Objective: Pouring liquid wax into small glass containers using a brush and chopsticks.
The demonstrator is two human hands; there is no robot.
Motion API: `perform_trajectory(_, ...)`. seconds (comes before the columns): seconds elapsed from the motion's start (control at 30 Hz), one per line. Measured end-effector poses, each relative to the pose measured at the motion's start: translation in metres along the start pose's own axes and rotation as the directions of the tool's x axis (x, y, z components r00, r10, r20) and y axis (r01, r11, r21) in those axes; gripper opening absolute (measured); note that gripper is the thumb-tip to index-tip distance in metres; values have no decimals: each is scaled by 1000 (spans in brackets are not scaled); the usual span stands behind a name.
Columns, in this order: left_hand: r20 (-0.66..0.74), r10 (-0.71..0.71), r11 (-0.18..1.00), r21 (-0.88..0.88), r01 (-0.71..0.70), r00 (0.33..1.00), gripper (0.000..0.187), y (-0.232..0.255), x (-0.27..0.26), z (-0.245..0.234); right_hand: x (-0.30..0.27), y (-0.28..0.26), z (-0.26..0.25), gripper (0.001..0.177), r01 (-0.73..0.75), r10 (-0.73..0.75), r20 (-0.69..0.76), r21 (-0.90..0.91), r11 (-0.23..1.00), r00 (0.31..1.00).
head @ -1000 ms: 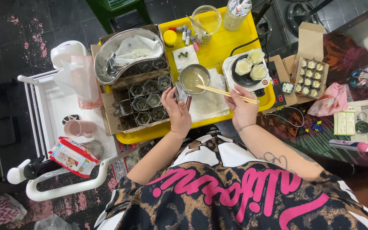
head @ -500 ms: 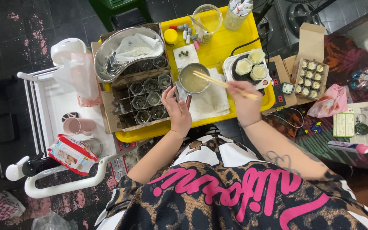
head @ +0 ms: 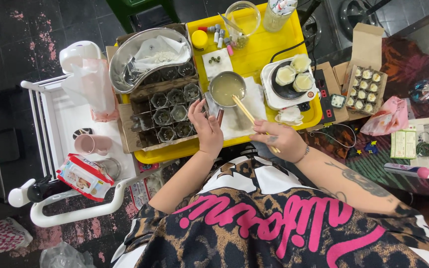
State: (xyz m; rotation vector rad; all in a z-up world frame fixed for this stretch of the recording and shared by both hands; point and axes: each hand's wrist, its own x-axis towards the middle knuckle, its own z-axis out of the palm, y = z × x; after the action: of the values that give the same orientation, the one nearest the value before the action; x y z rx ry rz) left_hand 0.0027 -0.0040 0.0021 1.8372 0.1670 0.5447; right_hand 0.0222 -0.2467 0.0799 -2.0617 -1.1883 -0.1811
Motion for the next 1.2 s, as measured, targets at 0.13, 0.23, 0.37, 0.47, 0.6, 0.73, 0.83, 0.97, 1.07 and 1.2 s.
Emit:
perform_trajectory(0.13, -18, 62, 994, 94, -60, 998, 61, -4, -1, -2, 8, -13, -16, 30, -27, 28, -50, 19, 999, 998)
perform_trajectory(0.23, -21, 76, 990, 119, -73, 997, 60, -5, 0, -1, 17, -13, -17, 24, -110, 119, -163, 66, 992, 979)
perform_trajectory(0.37, -16, 55, 993, 105, -53, 998, 60, -1, -2, -2, 18, 16, 18, 14, -360, 644, -359, 602, 713, 675)
perform_trajectory(0.47, -15, 50, 994, 97, -48, 999, 60, 0, 1, -1, 24, 31, 37, 14, -239, 904, -204, 921, 308, 375)
perform_trajectory(0.6, -10, 47, 995, 88, -46, 999, 59, 1, 1, 1, 11, 38, 44, 19, -215, 969, -130, 961, 175, 211)
perform_trajectory(0.73, -14, 57, 994, 91, -55, 998, 59, -1, -1, 1, -3, 41, 29, 17, -245, 982, -132, 956, 161, 132)
perform_trajectory(0.83, -11, 40, 998, 56, -40, 999, 58, 1, -1, 2, -6, 38, 13, 17, -224, 976, -173, 954, 199, 130)
perform_trajectory(0.97, -3, 6, 1000, -13, -6, 1000, 58, 2, -1, 1, 2, 28, -5, 18, -181, 979, -161, 966, 183, 127)
perform_trajectory(1.07, -5, 10, 1000, -25, -10, 1000, 57, 3, 0, 1, 11, 22, -8, 19, -154, 974, -173, 968, 196, 149)
perform_trajectory(1.2, 6, -18, 995, -95, 19, 1000, 58, 1, -1, 3, 14, 24, 6, 22, -181, 976, -108, 973, 144, 191)
